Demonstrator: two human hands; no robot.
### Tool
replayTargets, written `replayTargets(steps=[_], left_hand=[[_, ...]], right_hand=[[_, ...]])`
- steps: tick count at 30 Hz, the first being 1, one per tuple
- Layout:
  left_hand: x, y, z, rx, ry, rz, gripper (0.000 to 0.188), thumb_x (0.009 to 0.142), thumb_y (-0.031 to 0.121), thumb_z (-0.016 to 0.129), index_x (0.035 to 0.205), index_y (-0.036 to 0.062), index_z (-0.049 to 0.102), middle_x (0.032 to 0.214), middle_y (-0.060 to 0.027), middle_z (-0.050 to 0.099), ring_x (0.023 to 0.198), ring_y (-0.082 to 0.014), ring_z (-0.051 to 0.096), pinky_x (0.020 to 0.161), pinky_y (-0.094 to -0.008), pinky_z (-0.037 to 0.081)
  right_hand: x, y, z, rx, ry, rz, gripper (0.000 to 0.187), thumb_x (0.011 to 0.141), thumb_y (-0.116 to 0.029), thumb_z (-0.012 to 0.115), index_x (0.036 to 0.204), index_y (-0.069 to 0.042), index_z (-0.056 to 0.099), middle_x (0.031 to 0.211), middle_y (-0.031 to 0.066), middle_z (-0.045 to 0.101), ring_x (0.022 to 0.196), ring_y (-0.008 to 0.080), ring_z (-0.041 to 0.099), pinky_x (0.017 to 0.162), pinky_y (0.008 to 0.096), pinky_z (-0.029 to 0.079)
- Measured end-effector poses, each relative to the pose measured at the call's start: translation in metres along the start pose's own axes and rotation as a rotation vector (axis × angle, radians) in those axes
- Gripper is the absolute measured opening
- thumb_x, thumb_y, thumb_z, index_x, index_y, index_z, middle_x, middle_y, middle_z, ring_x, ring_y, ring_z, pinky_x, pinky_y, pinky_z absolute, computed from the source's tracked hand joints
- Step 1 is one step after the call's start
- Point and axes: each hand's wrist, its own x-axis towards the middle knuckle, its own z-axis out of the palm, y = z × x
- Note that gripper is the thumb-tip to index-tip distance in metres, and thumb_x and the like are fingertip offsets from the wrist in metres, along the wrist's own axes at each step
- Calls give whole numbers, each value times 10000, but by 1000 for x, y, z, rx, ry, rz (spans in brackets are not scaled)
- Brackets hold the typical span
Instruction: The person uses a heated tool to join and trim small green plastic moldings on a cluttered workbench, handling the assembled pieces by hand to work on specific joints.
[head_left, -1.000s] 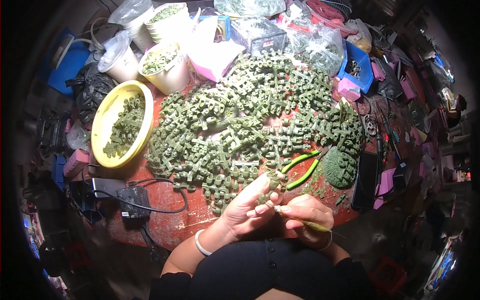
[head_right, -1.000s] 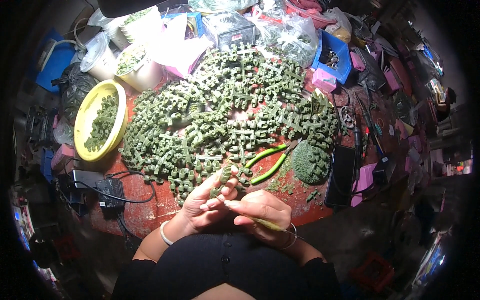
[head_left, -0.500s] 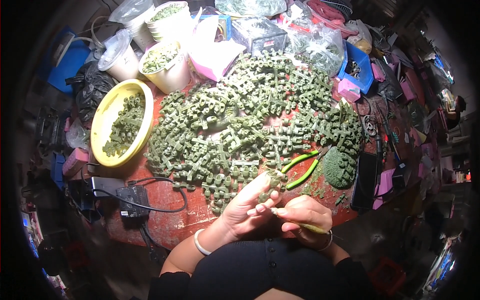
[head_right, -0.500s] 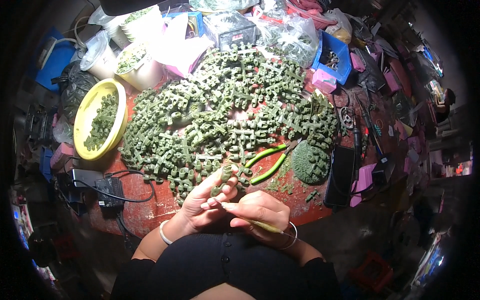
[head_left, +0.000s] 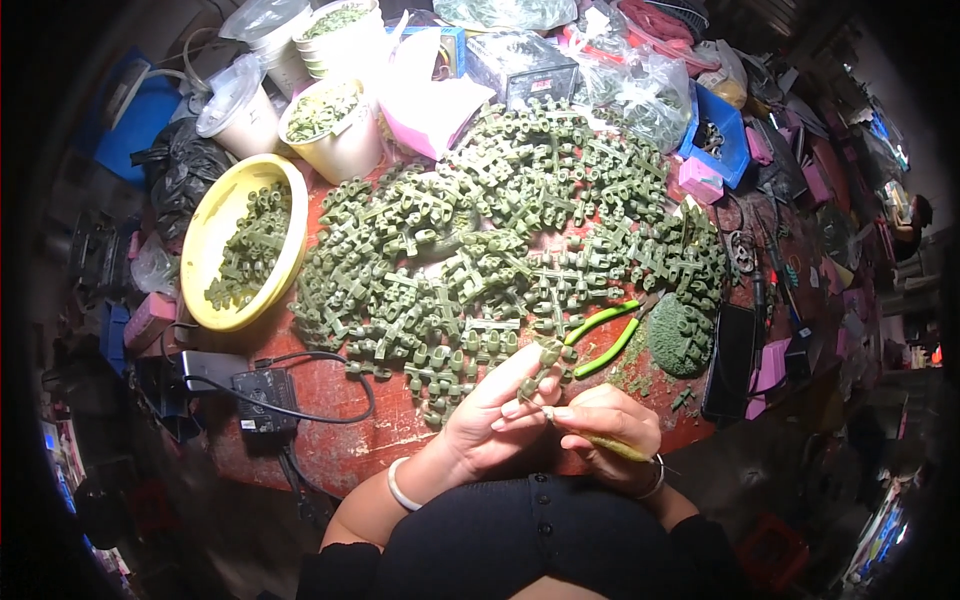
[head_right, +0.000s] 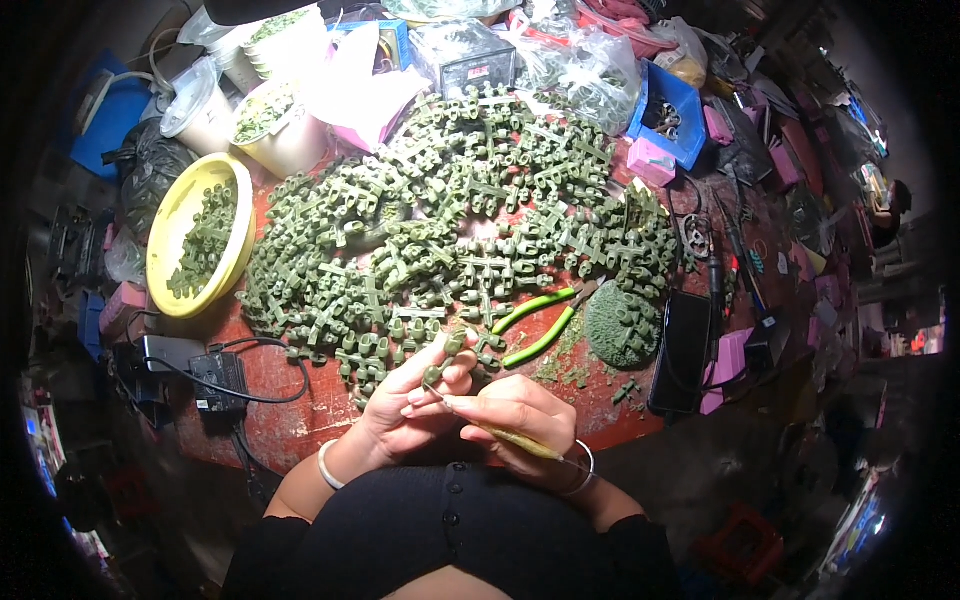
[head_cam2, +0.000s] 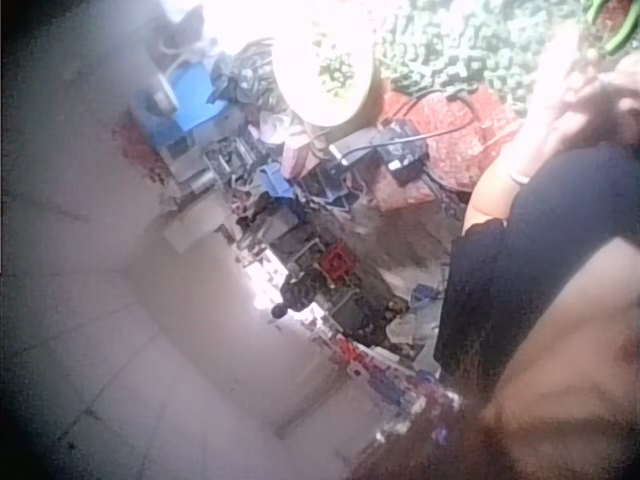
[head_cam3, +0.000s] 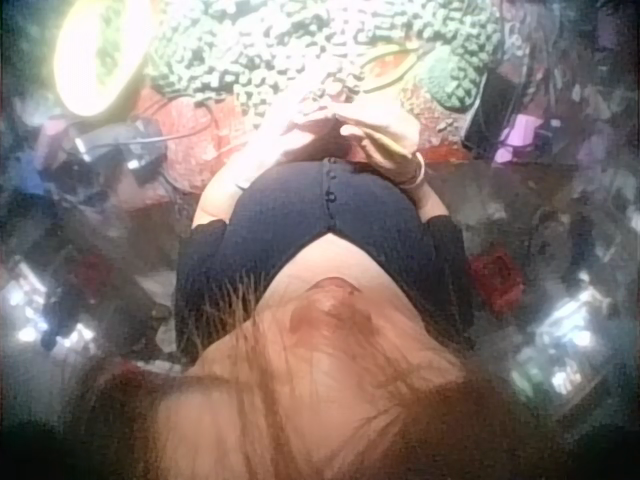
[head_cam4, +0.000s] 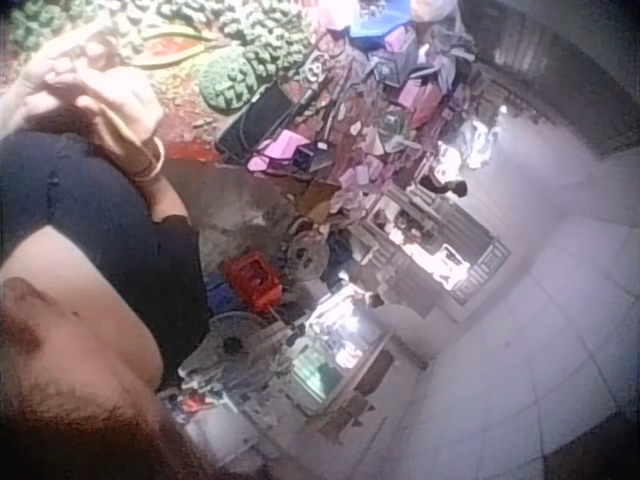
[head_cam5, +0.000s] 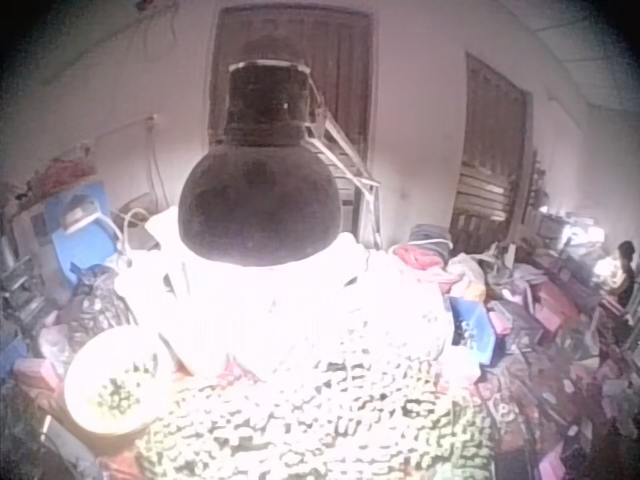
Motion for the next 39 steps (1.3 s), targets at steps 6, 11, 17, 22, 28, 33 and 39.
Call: replayTargets(steps=[6,11,17,22,28,33,39], left_hand=[[-1,-1,-8,-119,-88,-91,303,1077,259,412,1096,-18,534,801,-36,563,426,-9,367,484,-146,396],[1,-1,-10,-96,-102,-61,298,1077,236,411,1170,-22,529,822,-51,555,433,-15,364,413,-132,340],[1,3,-6,-111,-145,-106,265,1069,212,428,1202,1,518,852,-66,540,457,-22,386,380,-121,324],[0,6,-12,-110,-104,-263,202,1050,190,477,1172,36,523,860,-87,583,469,-23,411,335,-119,331],[0,7,-7,248,-61,-298,384,1035,410,480,1189,66,554,947,-96,634,578,-55,503,394,-128,350],[-3,-8,14,549,-180,245,453,988,185,599,1391,51,443,1374,-92,494,1233,-191,512,1053,-356,439],[0,-4,2,626,-179,362,234,946,14,614,1178,31,595,1140,-76,633,1080,-156,601,952,-299,485]], right_hand=[[-2,1,2,143,-83,68,265,903,-198,722,1051,21,697,892,133,703,774,227,660,698,329,525],[-4,3,4,44,15,25,282,911,-211,714,1071,19,685,892,131,706,776,223,662,700,328,530],[-5,-4,-3,178,25,41,232,883,-71,720,1102,1,691,865,119,697,740,200,660,655,307,533],[14,0,-13,-233,175,7,307,849,45,688,1146,-31,668,1002,147,653,819,243,629,735,324,512],[19,-6,-15,-146,69,128,305,825,82,697,1109,-27,677,943,108,641,795,205,630,718,285,512],[16,-6,-7,-266,260,40,237,841,76,698,1057,-16,667,926,112,635,791,186,627,700,273,506],[15,-20,-8,-255,179,35,271,823,36,741,1078,-21,668,947,120,641,768,186,620,689,278,503]])
